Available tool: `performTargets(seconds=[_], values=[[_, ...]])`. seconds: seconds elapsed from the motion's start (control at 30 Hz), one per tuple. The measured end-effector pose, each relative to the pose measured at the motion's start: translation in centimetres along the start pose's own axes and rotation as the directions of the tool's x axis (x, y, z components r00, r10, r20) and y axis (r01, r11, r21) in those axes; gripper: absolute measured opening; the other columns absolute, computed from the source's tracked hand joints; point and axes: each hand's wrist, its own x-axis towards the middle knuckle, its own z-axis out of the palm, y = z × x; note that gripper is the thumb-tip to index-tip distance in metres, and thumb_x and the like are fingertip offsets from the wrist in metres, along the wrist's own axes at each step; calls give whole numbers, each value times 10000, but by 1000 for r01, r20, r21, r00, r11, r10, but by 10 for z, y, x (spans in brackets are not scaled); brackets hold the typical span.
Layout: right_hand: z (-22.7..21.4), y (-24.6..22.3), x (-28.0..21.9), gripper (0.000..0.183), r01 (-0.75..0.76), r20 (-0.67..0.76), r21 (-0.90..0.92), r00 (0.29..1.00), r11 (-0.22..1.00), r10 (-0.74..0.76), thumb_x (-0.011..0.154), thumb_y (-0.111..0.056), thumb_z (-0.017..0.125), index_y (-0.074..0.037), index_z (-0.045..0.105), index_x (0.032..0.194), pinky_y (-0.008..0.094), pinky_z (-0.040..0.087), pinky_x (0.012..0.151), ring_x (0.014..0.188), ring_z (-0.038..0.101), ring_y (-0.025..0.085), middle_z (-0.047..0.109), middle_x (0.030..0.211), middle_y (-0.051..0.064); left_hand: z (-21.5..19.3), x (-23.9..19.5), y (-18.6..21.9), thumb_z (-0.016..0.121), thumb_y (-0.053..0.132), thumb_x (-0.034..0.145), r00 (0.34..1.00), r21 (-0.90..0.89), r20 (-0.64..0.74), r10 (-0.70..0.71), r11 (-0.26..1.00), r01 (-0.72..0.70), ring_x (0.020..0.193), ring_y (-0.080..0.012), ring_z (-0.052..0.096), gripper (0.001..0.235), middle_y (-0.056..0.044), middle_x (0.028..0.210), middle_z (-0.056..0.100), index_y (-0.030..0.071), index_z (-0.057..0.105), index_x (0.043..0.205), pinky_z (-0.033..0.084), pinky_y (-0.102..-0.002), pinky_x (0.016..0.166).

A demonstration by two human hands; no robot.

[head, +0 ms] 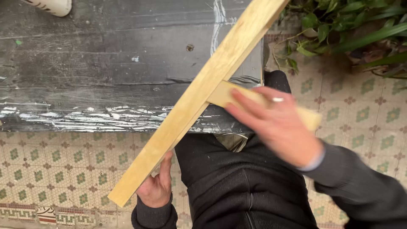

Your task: Sanding the edges and surfaces of a small wooden frame using a sanding block.

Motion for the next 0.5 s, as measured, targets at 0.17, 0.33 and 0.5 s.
performTargets(seconds=[0.17, 0.33, 0.5], values=[[-18, 29, 20, 694, -235, 85, -109, 966, 966, 245, 853, 152, 595, -195, 633, 1453, 487, 409, 885, 1145, 551, 348, 664, 1371, 96, -6, -1, 7, 783, 4, 934, 997, 1, 48, -59, 998, 59, 887, -226, 740, 280, -140, 1016, 747, -29, 672, 1188, 564, -317, 798], [-13, 11, 7, 732, 35, 50, -95, 998, 995, -30, 691, 134, 543, -148, 656, 1357, 452, 450, 979, 1195, 576, 303, 671, 1370, 88, 5, 1, -1, 748, -9, 962, 999, -142, 5, -50, 989, 50, 969, -233, 747, 303, -145, 1097, 745, -37, 651, 1248, 579, -315, 848], [-33, 26, 39, 650, -215, -15, -152, 976, 965, 216, 822, 116, 609, -186, 657, 1396, 462, 402, 907, 1175, 562, 335, 649, 1418, 86, -3, 3, -1, 795, 2, 917, 996, -3, 81, -34, 999, 34, 820, -231, 719, 291, -127, 967, 739, -43, 672, 1176, 539, -314, 762]])
